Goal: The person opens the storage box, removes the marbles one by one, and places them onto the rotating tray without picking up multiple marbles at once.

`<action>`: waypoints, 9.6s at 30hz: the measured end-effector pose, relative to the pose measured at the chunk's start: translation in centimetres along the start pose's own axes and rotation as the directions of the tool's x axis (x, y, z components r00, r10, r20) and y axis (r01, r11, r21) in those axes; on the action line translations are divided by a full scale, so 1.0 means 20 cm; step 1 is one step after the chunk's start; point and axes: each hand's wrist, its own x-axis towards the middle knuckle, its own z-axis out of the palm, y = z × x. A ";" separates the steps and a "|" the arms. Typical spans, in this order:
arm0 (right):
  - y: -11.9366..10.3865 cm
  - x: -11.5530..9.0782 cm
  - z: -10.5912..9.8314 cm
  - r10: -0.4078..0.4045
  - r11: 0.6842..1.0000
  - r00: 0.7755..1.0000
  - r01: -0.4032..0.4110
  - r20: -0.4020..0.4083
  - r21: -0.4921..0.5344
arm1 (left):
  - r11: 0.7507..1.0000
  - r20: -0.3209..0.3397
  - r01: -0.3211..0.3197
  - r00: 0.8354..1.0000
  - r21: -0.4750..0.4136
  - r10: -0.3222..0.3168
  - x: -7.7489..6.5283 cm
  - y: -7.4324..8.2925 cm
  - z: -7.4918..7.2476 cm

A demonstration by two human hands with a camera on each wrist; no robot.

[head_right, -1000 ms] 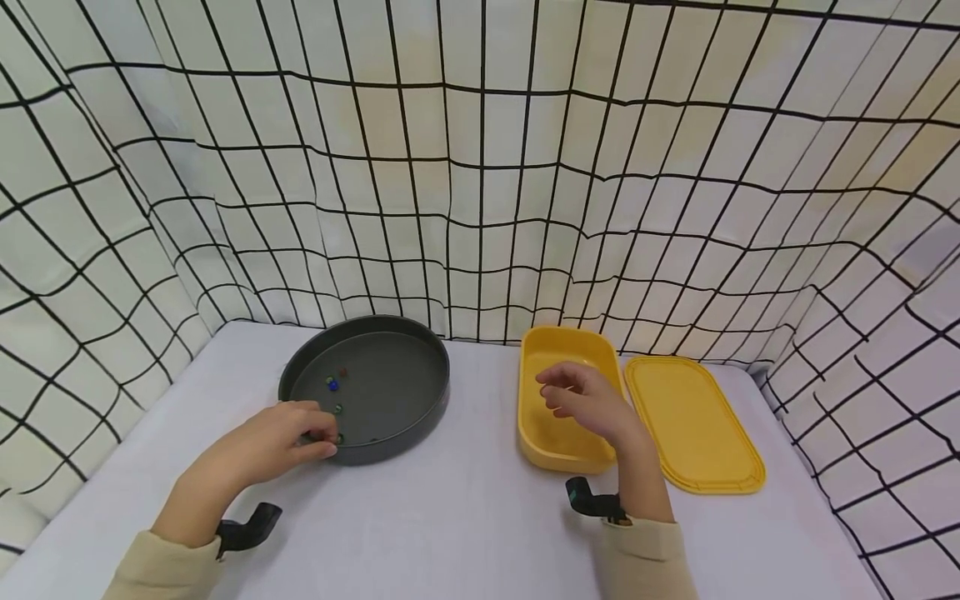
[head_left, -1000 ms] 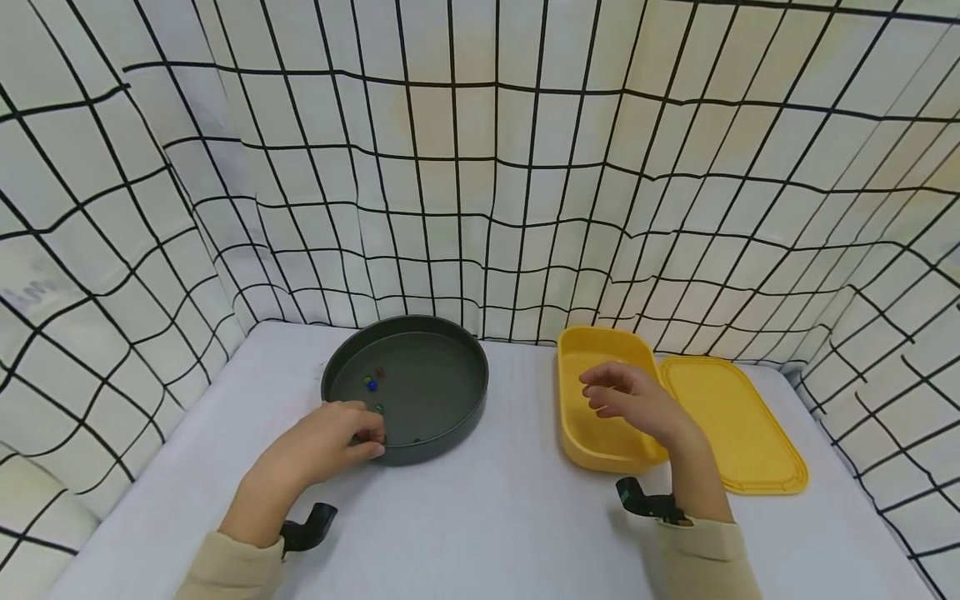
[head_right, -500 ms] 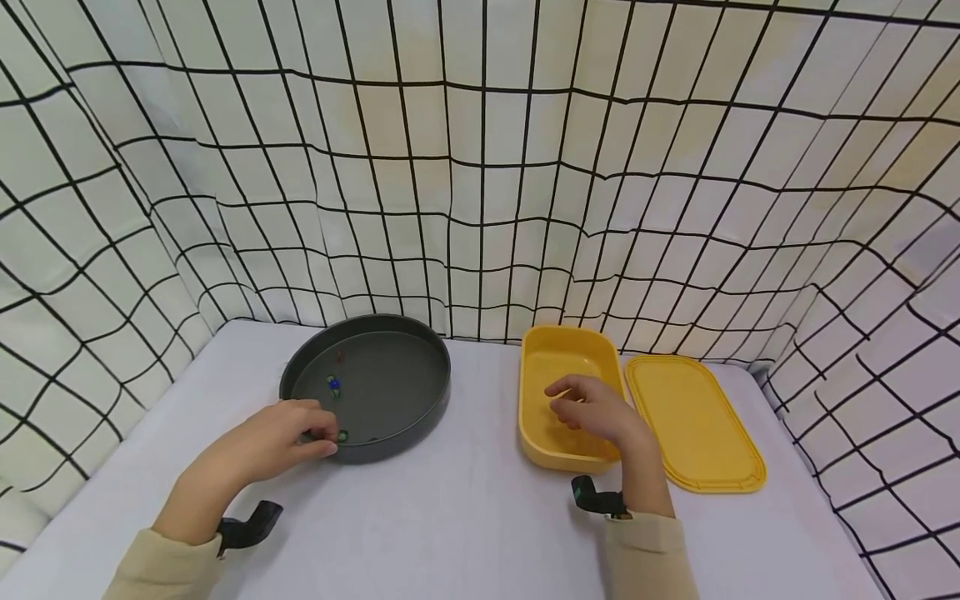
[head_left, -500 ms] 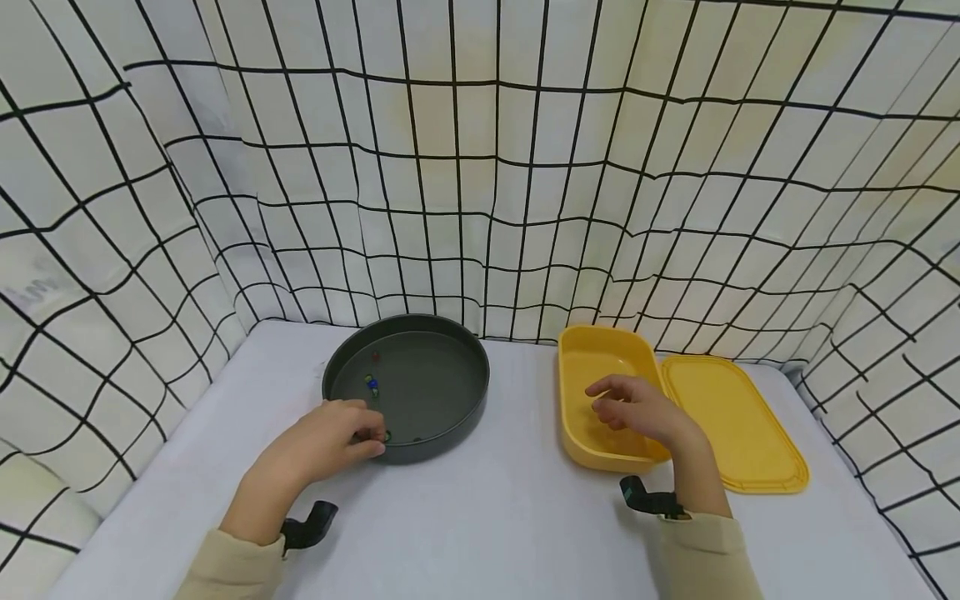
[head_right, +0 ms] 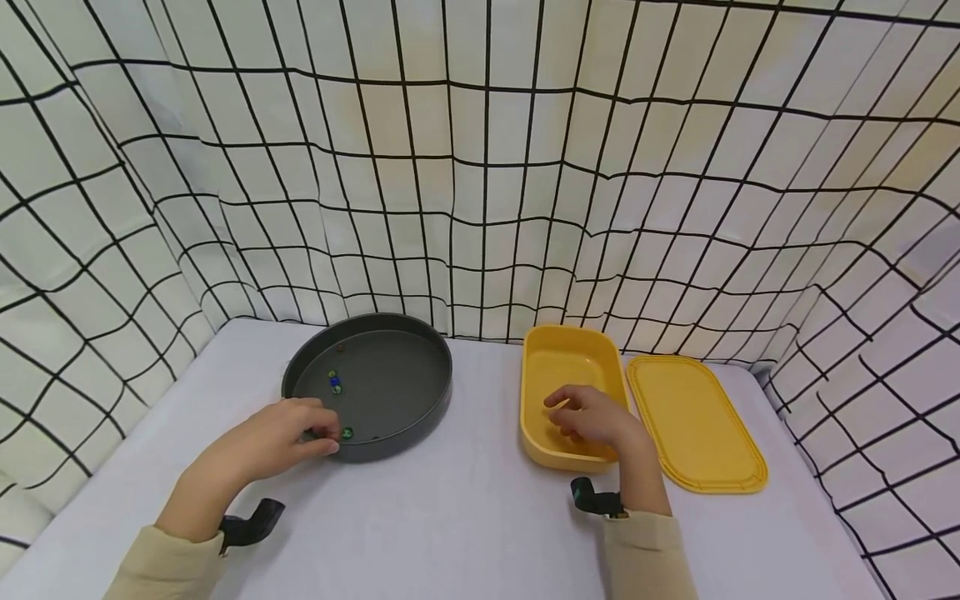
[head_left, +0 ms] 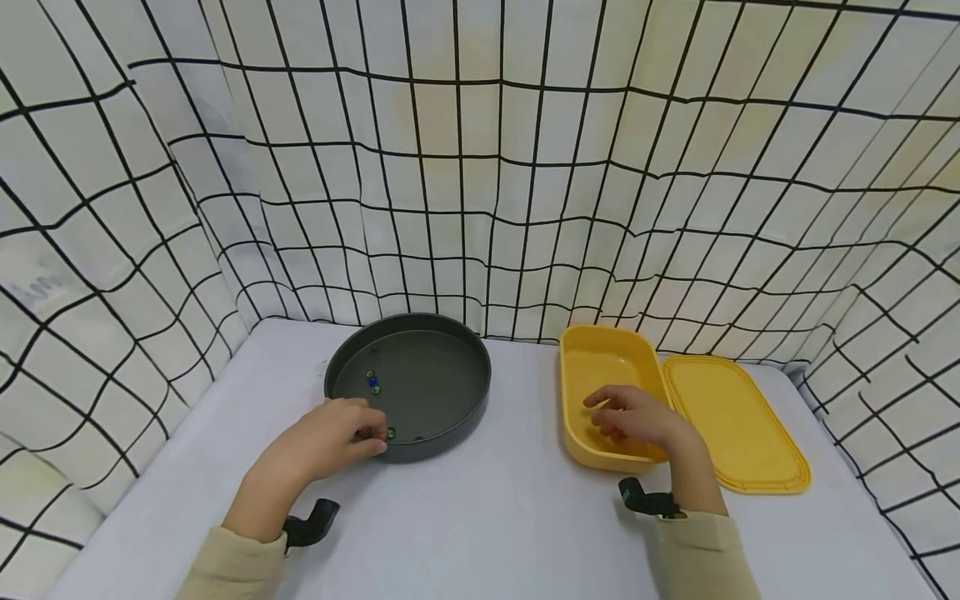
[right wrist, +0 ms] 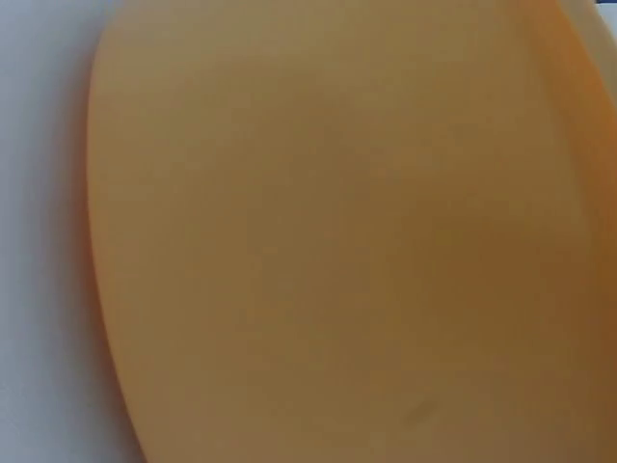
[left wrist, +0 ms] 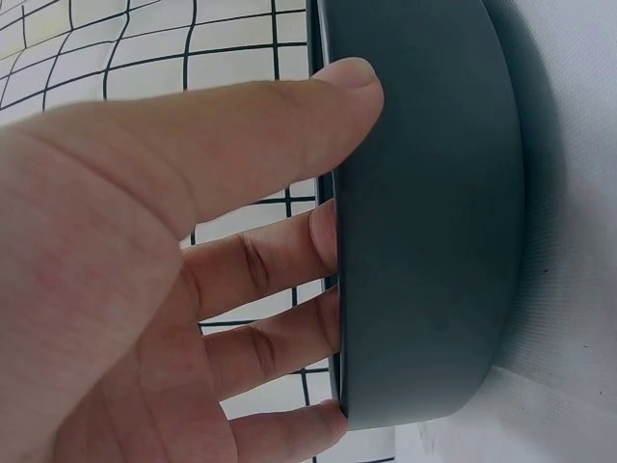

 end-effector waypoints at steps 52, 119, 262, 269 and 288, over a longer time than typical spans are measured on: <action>-0.02 0.07 0.10 -0.091 0.980 0.996 0.085 -0.024 -0.180 | 1.000 0.007 -0.002 1.000 0.010 0.002 0.01 -0.01 0.01; -0.66 0.39 0.75 -0.380 0.885 0.915 0.316 0.137 0.343 | 1.000 -0.001 -0.001 1.000 0.005 0.001 0.00 -0.01 0.02; -0.34 0.16 0.11 -0.217 0.972 0.976 0.214 0.017 0.102 | 1.000 0.001 -0.001 1.000 -0.019 0.001 0.01 -0.01 0.02; -0.45 0.23 0.24 -0.236 0.960 0.968 0.219 0.084 0.172 | 1.000 0.000 -0.002 1.000 -0.016 0.002 0.01 -0.02 0.02; -0.60 0.37 0.55 -0.293 0.933 0.941 0.243 0.169 0.264 | 1.000 0.001 -0.013 1.000 -0.011 0.013 0.02 -0.02 0.01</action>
